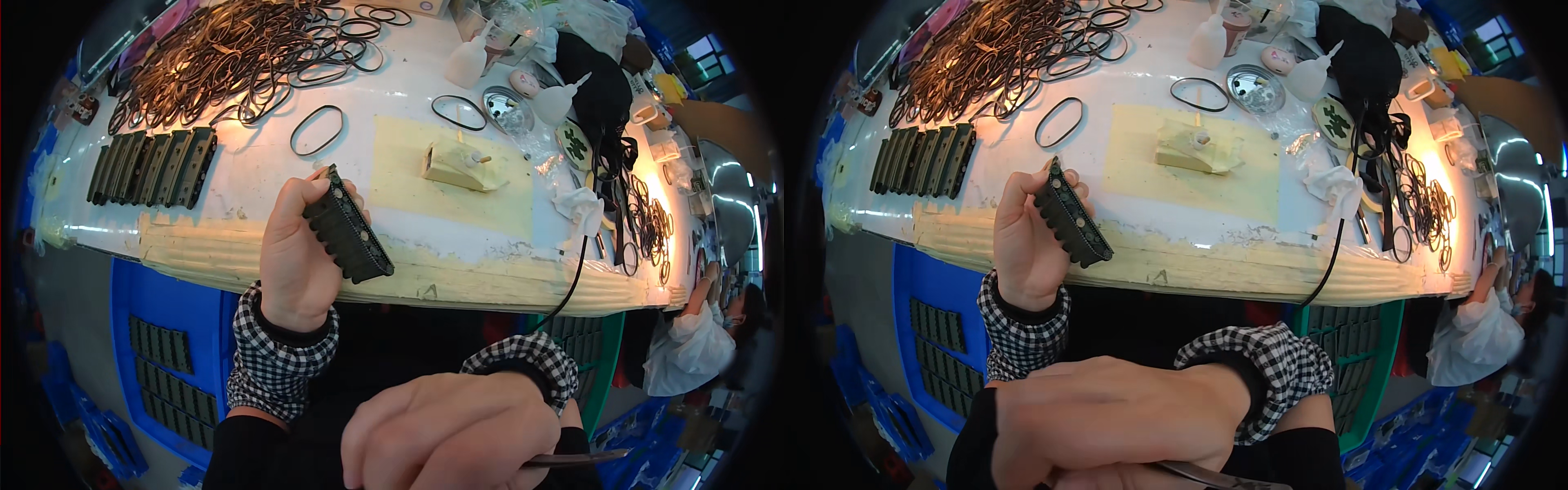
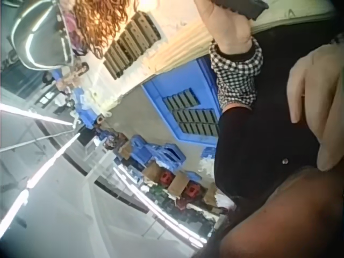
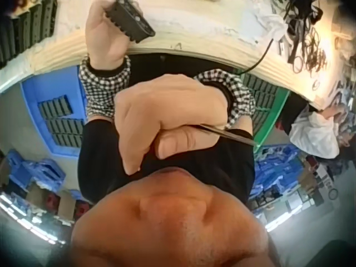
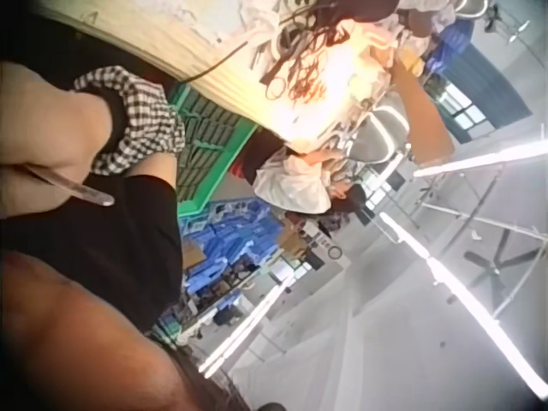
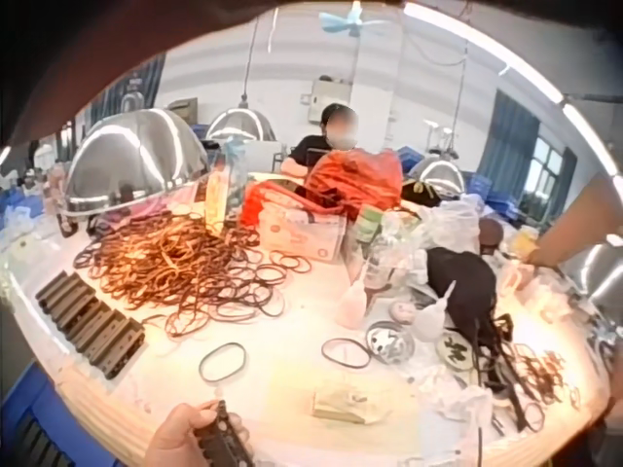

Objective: Assembling small components into a green housing using tweezers at a factory workbench.

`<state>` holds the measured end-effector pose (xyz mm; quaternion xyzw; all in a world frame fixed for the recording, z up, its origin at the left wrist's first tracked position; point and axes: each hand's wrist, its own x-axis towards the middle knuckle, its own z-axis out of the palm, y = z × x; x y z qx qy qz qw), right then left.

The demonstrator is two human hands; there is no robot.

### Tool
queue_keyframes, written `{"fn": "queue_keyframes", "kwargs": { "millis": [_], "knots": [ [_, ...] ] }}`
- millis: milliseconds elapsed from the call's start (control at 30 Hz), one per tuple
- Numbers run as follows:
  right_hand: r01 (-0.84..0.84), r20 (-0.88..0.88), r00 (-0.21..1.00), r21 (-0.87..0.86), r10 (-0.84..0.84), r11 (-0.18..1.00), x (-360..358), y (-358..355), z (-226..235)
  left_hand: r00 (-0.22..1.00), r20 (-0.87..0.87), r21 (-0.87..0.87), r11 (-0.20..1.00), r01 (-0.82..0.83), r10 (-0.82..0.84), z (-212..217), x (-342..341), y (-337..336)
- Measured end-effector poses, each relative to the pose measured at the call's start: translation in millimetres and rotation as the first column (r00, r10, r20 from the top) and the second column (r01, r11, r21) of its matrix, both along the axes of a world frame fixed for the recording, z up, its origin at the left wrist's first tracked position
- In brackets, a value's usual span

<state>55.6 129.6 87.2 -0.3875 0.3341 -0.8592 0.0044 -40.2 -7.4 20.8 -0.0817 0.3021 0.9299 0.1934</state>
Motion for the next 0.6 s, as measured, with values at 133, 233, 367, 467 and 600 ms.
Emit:
{"fn": "queue_keyframes", "kwargs": {
  "millis": [133,233,367,467,600],
  "knots": [
    [-0.208,0.052,0.969,-0.357,0.241,0.911,7,-29,9,1.000,-0.027,0.054,0.999,0.006,-0.004,-7,-1,-5],
    [-0.221,0.014,0.967,-0.445,0.254,0.868,8,-38,4,1.000,0.018,0.046,0.999,-0.008,0.007,-7,-2,-4],
    [-0.222,-0.014,0.972,-0.366,0.233,0.904,-1,-25,6,1.000,0.021,0.034,0.999,-0.014,0.013,-5,0,-5],
    [-0.156,0.183,0.948,-0.445,0.261,0.882,17,-26,18,0.998,0.055,0.010,1.000,-0.027,0.026,-4,1,-4],
    [-0.241,-0.116,0.971,-0.450,0.211,0.860,0,-30,-6,1.000,0.024,0.019,1.000,-0.001,0.001,-3,0,-1]
  ]
}}
